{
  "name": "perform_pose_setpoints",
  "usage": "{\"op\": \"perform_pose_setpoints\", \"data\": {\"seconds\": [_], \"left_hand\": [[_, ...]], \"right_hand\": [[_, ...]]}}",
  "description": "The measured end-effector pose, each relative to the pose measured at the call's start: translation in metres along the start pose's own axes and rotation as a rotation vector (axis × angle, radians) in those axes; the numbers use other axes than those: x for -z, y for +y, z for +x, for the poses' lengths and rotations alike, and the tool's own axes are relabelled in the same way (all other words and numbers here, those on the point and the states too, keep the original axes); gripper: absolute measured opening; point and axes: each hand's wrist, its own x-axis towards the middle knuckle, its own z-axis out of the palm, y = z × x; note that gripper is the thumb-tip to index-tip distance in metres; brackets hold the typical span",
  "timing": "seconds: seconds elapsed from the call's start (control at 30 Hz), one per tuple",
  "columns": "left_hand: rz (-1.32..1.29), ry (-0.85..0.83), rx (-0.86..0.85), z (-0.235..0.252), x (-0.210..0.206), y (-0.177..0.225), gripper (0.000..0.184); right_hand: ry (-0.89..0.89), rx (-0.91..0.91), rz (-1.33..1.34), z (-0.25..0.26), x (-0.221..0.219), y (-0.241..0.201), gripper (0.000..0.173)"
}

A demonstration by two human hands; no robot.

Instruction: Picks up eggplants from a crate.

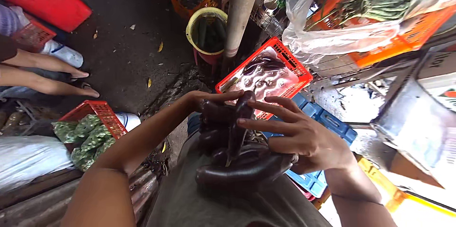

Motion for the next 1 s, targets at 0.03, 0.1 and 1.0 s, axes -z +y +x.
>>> {"op": "perform_pose_setpoints", "data": {"seconds": [0.03,0.1,1.0], "left_hand": [[0.006,-0.009,-0.008,0.001,0.002,-0.002,0.052],[0.05,-0.037,-0.058,0.004,0.007,-0.008,0.043],[0.621,-0.022,0.129,0.016,-0.028,0.005,0.041]], "right_hand": [[0.024,-0.034,-0.006,-0.002,-0.002,-0.006,0.025],[0.154,-0.141,-0.032,-0.004,-0.009,-0.018,0.024],[0.67,-0.855,0.65,-0.025,-0.064,0.022,0.014]]}}
